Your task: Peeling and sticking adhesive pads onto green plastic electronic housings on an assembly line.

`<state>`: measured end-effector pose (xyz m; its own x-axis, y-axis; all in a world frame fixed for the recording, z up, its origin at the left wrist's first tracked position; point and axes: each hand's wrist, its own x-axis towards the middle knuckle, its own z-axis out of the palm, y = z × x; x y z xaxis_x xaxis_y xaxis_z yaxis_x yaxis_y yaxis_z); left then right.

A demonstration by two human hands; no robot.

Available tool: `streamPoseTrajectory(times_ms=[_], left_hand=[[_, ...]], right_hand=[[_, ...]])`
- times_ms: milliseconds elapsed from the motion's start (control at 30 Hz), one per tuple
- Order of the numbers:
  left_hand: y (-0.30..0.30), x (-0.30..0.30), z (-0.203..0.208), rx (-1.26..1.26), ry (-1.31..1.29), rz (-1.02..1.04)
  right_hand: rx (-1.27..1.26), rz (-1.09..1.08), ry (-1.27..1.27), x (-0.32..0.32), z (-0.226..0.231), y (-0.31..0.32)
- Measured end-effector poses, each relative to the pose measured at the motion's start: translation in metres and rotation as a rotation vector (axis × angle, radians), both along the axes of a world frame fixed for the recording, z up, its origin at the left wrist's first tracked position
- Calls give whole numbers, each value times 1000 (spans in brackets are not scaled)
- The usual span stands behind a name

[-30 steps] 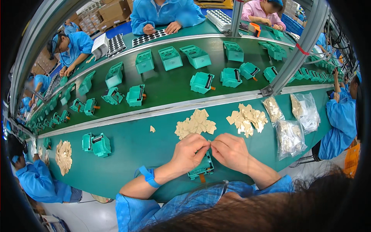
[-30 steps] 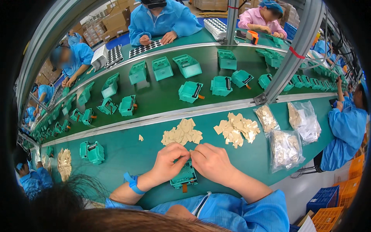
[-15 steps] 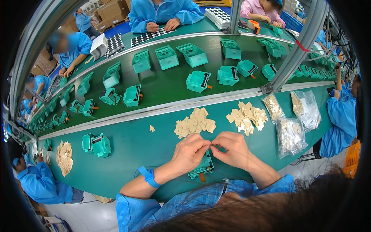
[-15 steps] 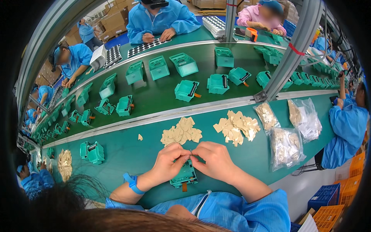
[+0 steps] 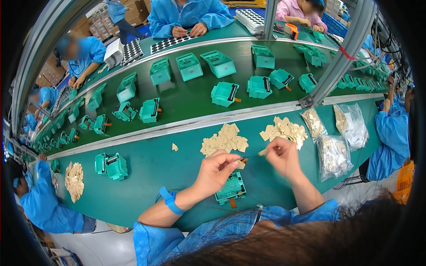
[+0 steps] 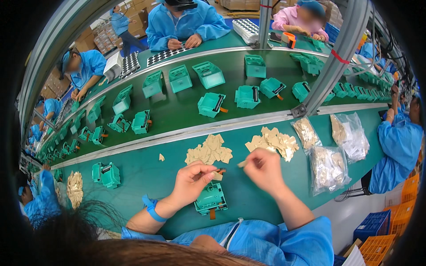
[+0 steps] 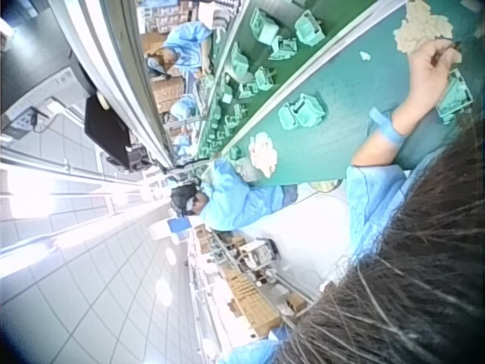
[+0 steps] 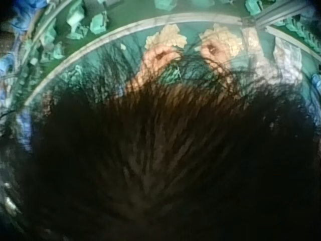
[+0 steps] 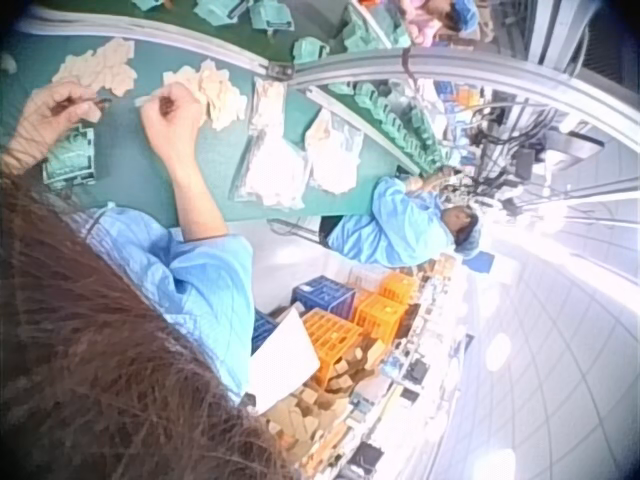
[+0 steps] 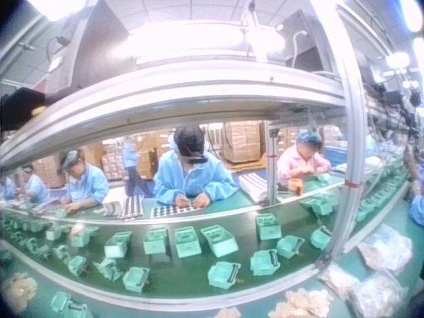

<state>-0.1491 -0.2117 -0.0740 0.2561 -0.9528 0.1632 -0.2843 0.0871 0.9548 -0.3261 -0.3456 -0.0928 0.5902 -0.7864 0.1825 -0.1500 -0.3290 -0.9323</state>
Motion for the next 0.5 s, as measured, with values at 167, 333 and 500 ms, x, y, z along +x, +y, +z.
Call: streamPoseTrajectory(times_ms=[167, 333, 500], left_hand=[[-2, 0, -7, 37, 505, -69], [0, -2, -16, 18, 743, -61], [0, -2, -10, 64, 858, -113]], right_hand=[[-619, -174, 511, -24, -12, -33], [-486, -38, 196, 0, 23, 8], [101, 226, -62, 19, 31, 37]])
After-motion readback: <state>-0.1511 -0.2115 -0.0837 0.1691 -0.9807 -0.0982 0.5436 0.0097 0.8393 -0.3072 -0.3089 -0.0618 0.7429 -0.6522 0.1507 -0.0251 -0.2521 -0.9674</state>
